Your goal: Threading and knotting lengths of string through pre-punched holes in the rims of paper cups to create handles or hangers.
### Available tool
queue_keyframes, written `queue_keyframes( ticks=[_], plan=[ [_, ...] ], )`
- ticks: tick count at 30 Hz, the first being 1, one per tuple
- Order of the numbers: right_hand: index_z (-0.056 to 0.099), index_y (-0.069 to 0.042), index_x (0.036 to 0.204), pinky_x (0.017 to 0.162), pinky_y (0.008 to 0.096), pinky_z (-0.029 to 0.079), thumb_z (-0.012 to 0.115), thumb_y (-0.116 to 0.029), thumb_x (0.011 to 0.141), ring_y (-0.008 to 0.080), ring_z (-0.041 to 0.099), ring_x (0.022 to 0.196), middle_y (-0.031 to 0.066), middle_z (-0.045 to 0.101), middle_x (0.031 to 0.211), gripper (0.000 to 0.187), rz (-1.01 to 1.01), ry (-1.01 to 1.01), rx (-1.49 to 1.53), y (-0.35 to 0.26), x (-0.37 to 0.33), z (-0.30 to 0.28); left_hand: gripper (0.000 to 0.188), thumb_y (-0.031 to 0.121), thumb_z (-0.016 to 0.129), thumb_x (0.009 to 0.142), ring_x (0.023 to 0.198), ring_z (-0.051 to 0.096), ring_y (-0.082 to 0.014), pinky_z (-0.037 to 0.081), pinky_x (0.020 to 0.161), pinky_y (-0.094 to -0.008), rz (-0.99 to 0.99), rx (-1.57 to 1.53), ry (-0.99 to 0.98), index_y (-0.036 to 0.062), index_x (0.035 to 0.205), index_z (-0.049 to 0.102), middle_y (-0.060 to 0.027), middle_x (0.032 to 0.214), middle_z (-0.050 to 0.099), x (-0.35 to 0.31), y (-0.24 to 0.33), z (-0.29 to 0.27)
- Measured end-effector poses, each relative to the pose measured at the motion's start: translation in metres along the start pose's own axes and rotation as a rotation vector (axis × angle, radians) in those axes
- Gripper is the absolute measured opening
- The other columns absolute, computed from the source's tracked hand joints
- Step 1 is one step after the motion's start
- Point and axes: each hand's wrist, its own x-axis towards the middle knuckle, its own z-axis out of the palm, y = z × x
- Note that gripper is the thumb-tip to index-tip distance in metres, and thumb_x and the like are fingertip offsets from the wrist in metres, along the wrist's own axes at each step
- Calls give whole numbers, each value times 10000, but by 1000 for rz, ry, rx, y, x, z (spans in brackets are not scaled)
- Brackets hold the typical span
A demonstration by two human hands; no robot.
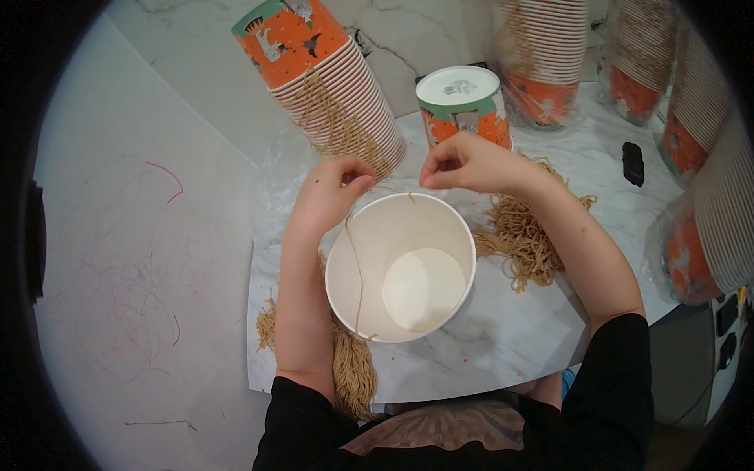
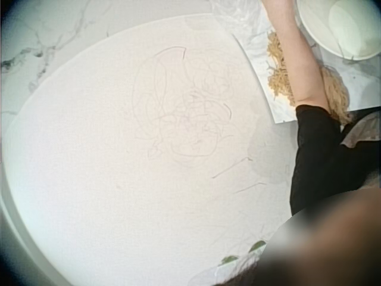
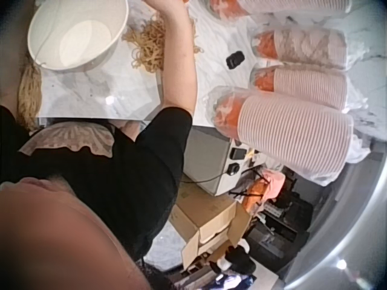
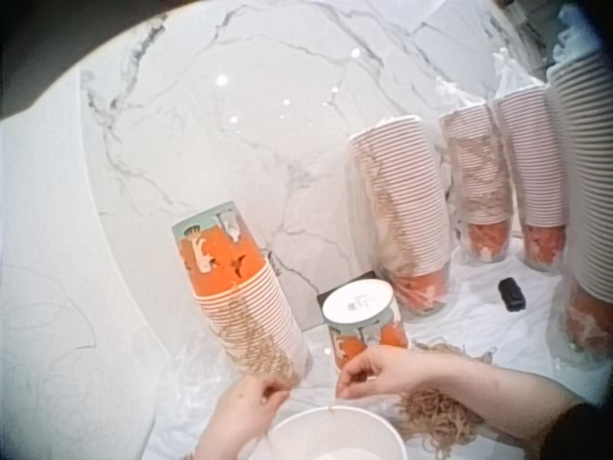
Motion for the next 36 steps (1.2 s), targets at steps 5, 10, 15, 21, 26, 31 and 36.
queue_keyframes(
  ticks=[5,10,15,21,26,31,36],
  plan=[
    [689,23,971,740,239,502,670,-60,898,73,627,846,38,692,887,112,-68,503,-483,-17,-14,-24,180,64,685,852,837,663,-199,520,776,-325,176,-20,237,5,1020,713,-126,897,703,-7,3,-7],
    [687,2,955,671,264,453,685,-89,887,117,556,754,34,586,839,114,-217,794,-666,-31,-29,-37,232,71,753,808,974,651,-227,504,859,-343,351,-260,-236,2,1022,694,-93,1004,686,-32,46,-48],
    [684,9,933,669,283,457,695,-106,873,136,556,727,53,604,828,130,-218,822,-630,-46,-42,-44,506,337,820,749,987,618,-344,494,857,-383,790,-316,-768,41,1118,640,-127,1048,643,-58,64,-61],
    [681,19,910,636,280,452,701,-127,870,124,548,684,53,614,789,152,-229,844,-604,-58,-54,-48,659,274,815,733,962,615,-365,484,810,-457,822,-164,-925,47,1271,508,-135,1028,623,-83,99,-42],
    [675,29,904,612,272,434,698,-132,878,107,535,672,48,626,768,165,-188,826,-592,-73,-63,-46,379,-9,620,797,792,650,-392,503,643,-444,616,-40,-678,32,1138,460,-168,908,627,-93,111,-28],
    [665,53,886,608,262,419,691,-135,890,88,530,684,41,627,750,190,-191,817,-507,-83,-65,-46,280,14,630,843,843,667,-318,530,699,-367,481,-156,-472,89,1106,568,-136,987,659,-82,104,-45],
    [676,39,957,694,247,460,672,-89,902,95,585,780,55,654,834,139,-256,782,-430,-75,-69,-50,327,-2,641,863,991,638,-136,514,819,-262,207,-996,-157,50,1180,575,-36,1085,654,-50,57,-59]
  ],
)
